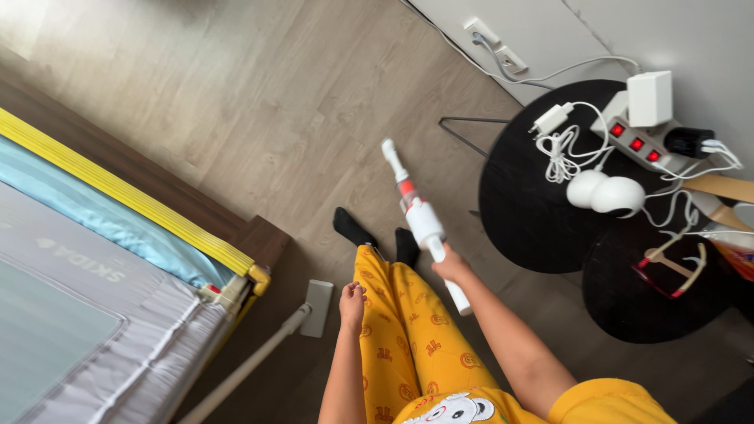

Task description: The person uses a handheld cordless vacuum cleaner to clean the wooden floor in a bedroom. They move the vacuum along the base of a bed with a safety rail, a white air purifier, a small black side table, and a dark wardrobe. The person vacuums the floor area around these objects and then places the vacuum on the side table.

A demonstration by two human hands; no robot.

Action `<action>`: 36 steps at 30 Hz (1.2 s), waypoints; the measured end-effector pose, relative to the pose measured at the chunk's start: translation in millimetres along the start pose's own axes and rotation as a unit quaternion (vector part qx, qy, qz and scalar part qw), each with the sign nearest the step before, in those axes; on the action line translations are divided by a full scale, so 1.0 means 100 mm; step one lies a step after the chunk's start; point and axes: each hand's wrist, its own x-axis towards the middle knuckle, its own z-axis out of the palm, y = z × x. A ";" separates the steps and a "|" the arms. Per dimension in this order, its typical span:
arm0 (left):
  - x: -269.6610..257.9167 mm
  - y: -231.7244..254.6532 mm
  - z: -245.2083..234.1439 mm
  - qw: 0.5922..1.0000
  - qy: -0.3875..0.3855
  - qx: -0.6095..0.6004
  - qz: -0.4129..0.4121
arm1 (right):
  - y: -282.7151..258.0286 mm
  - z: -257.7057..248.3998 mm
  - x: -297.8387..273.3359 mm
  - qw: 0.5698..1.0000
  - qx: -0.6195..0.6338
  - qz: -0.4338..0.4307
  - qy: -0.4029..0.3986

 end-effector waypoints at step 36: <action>-0.39 -3.20 -0.54 0.968 0.092 -0.235 -0.017 | 0.14 2.57 -0.45 0.881 -0.435 -0.185 -0.001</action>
